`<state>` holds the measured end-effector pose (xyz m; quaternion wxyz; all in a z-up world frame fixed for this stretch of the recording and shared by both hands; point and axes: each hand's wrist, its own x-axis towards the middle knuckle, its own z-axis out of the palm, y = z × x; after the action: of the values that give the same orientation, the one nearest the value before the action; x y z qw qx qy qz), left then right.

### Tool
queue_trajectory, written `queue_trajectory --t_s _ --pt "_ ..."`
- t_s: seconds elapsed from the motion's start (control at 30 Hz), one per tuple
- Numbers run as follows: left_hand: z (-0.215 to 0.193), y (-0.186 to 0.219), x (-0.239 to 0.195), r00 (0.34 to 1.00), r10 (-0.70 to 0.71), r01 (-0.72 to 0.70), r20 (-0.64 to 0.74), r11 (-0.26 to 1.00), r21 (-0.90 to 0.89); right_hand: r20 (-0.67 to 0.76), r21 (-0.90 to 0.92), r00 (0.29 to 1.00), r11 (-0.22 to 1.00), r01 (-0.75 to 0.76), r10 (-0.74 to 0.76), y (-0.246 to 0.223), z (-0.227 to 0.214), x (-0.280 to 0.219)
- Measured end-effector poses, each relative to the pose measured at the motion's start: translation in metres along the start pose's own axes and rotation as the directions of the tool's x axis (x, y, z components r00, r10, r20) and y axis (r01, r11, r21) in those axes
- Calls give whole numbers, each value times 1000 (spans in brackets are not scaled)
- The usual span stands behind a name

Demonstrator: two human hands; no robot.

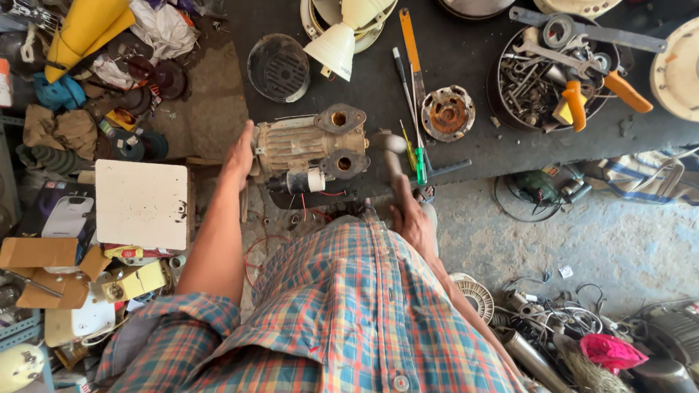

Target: The person cleans a circular metal component with a brush and then uses a hammer to tap a motor housing on a cluttered workbench. The person handles the parts and tools directly without visible secondary actions.

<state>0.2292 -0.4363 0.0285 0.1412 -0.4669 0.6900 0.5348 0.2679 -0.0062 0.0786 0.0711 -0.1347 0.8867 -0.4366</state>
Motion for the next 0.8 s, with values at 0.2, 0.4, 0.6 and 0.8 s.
queue_trajectory --t_s 0.2,0.4,0.6,0.8 --pt "-7 39 -3 985 -150 135 88 978 156 3 33 995 995 -98 98 -18 -4 -2" --pt "-5 5 -32 999 5 -7 37 999 48 28 -44 994 994 -100 101 -27 -8 -2" --pt "-1 -8 1 999 -26 28 -39 998 51 -16 31 991 991 -129 130 -11 4 -7" --pt "-4 -14 22 997 35 -27 -69 992 119 43 -31 993 994 -109 110 -1 6 -12"
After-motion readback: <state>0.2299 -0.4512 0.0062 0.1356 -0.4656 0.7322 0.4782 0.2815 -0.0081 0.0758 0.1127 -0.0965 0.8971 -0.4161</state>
